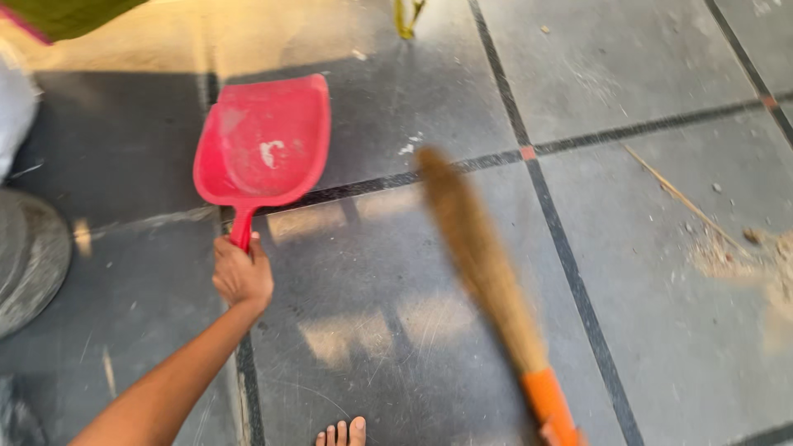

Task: The person sweeps debris and small sticks across a tiled floor into a pile using a broom, eventually sweeping them into a red dustpan.

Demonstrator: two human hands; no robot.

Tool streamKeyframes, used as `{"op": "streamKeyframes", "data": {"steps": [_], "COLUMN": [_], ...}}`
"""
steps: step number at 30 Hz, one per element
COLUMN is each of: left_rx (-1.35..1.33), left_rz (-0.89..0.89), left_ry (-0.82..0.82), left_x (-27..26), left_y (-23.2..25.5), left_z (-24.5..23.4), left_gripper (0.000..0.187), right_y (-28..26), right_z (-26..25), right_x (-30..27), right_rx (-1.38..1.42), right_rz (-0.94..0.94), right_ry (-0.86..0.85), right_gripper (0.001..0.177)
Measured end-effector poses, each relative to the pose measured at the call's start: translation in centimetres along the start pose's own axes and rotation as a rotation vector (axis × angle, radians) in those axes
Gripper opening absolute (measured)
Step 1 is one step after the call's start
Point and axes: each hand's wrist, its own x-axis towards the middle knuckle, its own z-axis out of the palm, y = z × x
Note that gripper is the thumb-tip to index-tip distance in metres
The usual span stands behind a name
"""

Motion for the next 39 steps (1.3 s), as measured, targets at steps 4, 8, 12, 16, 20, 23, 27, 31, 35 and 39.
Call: {"op": "streamKeyframes", "data": {"steps": [4,8,12,16,20,23,27,31,35,39], "left_rx": [-0.013,-0.043,-0.099,-0.082,-0.089,-0.082,0.129,0.203,0.358,0.479], "left_rz": [0.078,0.098,0.033,0.052,0.013,0.078,0.171,0.461,0.692,0.745], "left_ry": [-0.104,-0.179,-0.3,-0.348,-0.441,-0.483,-0.516,-0.389,-0.387,-0.396], "left_x": [-0.6,-2.8,-5.4,-5.6,-6.3,-6.0,-5.1,-2.3,0.4,1.7], "left_y": [2.6,5.2,6.6,5.7,4.1,2.7,3.3,7.4,10.6,12.3], "left_z": [3.0,4.6,4.6,3.2,1.7,0.7,-2.1,-5.3,-5.3,-3.0], "left_gripper": [0.045,0.045,0.048,0.044,0.04,0.037,0.032,0.063,0.075,0.086], "right_y": [-3.1,-13.9,-25.5,-31.7,-32.8,-31.8,-29.0,-28.2,-28.8,-28.6], "right_z": [-6.5,-11.9,-16.3,-19.2,-16.7,-13.4,-10.1,-10.3,-11.4,-9.9], "right_x": [2.0,3.7,5.5,8.6,13.6,16.8,16.4,13.4,11.4,13.0], "right_rx": [0.035,0.202,0.272,0.13,-0.015,-0.096,-0.141,-0.168,-0.116,-0.025], "right_rz": [0.083,-0.065,-0.287,-0.379,-0.616,-0.568,-0.512,-0.396,-0.307,-0.395], "right_ry": [0.131,0.189,0.041,-0.219,-0.097,-0.162,-0.266,-0.32,-0.361,-0.262], "right_gripper": [0.062,0.061,0.06,0.052,0.049,0.051,0.063,0.083,0.065,0.051]}}
